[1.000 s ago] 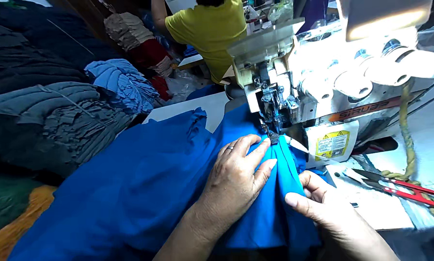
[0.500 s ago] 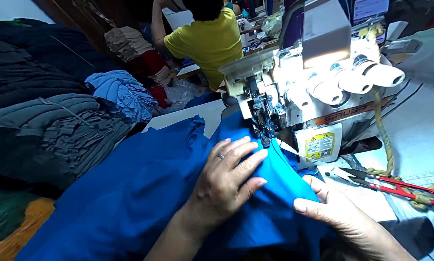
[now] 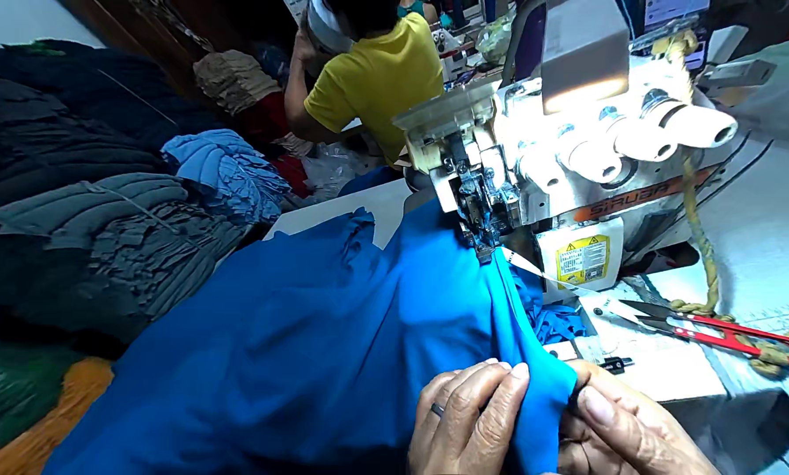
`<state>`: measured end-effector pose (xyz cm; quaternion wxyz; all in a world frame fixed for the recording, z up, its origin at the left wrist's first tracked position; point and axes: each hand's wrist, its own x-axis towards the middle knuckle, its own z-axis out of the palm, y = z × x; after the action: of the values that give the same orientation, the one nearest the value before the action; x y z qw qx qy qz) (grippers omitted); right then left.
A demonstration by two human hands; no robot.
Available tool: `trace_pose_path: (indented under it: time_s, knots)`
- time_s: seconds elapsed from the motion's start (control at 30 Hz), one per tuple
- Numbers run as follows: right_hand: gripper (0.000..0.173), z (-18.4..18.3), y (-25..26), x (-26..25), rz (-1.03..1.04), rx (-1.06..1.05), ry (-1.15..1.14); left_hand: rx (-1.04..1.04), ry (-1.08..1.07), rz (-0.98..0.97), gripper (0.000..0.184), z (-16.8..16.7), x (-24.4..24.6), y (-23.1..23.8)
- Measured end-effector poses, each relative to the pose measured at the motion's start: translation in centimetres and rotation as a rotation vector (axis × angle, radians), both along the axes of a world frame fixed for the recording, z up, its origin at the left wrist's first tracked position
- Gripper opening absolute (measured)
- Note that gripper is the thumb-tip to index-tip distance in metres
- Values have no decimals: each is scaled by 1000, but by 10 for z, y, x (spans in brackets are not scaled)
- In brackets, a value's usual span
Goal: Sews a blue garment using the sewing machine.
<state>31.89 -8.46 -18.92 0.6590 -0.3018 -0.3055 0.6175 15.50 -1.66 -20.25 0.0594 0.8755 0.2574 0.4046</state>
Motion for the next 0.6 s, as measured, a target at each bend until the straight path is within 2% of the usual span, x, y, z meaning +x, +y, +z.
trace_pose_path:
  time_s: [0.17,0.3,0.4,0.5,0.53,0.6]
  knots:
    - [30,-3,-1,-2,14,89,-34,150,95,129,48,10,0,-4]
    - [31,3,0,1,83,108,-164,174,111,120,24,20,-3,5]
    - [34,4,6,13,-44,273,-491,202,66,59,16,26,-8,16]
    - [21,1,19,35,-293,506,-908,233,79,-2,14,34,-13,21]
    - [17,-1,25,40,-330,588,-1016,244,94,-11,15,35,-14,22]
    - [20,-2,36,44,-312,740,-1177,264,106,-16,16,36,-14,23]
